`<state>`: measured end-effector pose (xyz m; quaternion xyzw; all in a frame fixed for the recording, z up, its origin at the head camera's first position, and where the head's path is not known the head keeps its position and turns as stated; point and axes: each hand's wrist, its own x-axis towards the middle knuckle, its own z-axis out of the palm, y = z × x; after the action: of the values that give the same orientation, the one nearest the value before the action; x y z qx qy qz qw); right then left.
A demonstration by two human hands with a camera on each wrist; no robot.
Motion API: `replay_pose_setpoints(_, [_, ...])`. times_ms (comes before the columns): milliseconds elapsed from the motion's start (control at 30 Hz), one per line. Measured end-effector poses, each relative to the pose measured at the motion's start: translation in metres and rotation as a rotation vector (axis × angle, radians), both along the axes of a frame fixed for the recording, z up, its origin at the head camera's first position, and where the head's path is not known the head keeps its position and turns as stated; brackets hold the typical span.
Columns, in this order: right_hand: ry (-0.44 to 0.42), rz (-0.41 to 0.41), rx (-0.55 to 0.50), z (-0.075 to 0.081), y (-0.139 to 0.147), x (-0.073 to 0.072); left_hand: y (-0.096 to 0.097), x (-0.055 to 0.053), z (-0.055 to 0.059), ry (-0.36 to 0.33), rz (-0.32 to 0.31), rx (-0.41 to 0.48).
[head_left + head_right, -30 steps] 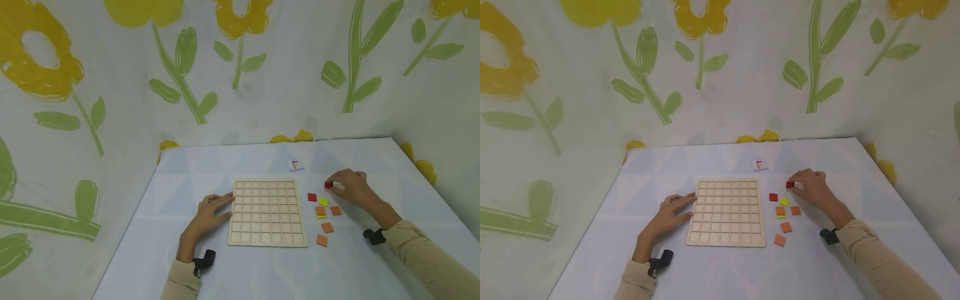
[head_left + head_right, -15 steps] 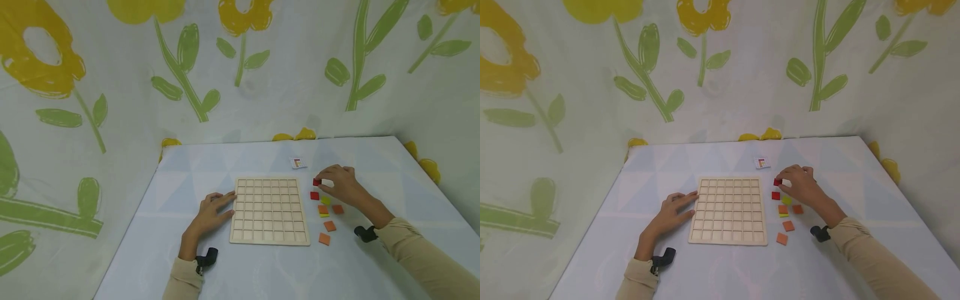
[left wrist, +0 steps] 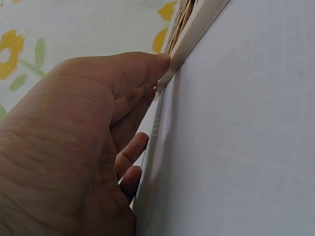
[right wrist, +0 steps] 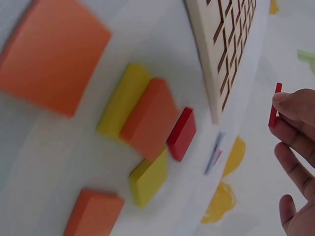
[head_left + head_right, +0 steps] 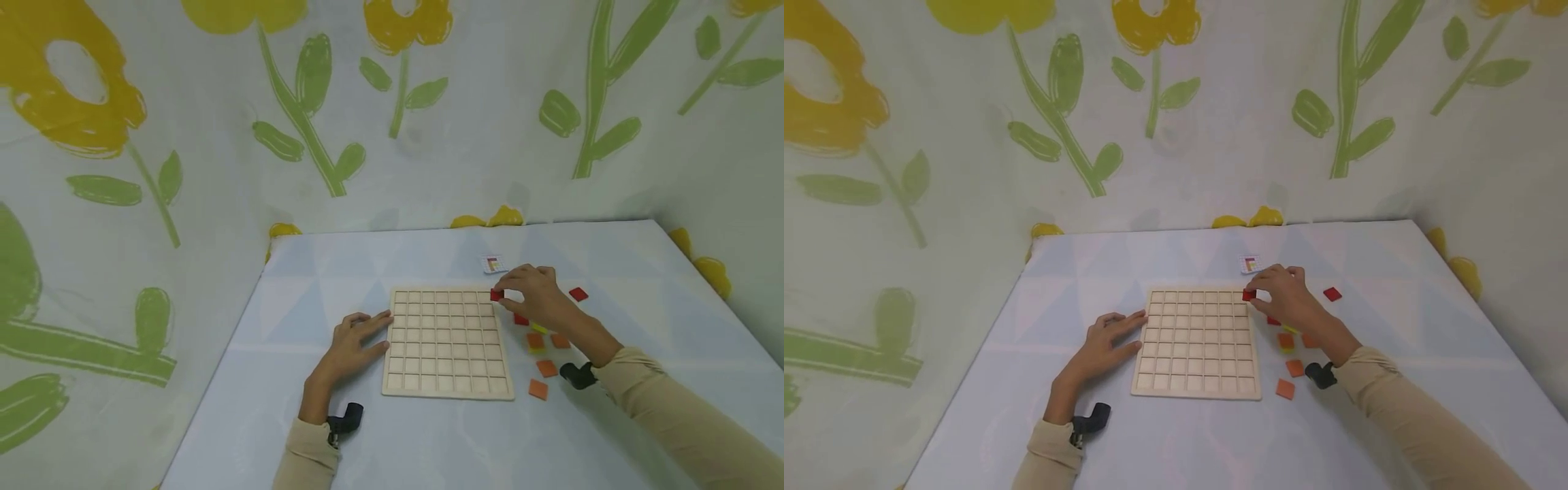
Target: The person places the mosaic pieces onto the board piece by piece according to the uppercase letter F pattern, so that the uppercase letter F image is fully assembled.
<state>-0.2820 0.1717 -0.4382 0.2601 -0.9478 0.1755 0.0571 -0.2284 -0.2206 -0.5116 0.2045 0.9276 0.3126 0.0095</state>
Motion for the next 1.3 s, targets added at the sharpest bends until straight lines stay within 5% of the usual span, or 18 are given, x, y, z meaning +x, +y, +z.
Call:
replay_pose_setpoints(267, [0.073,0.094,-0.062,-0.002,-0.026,-0.005,0.000,0.001,0.002,-0.017,0.005,-0.013])
replay_pose_setpoints(1300, [0.065,0.245,-0.059,-0.013,-0.110,-0.017,-0.001,-0.001,-0.001,0.015,0.014,-0.046])
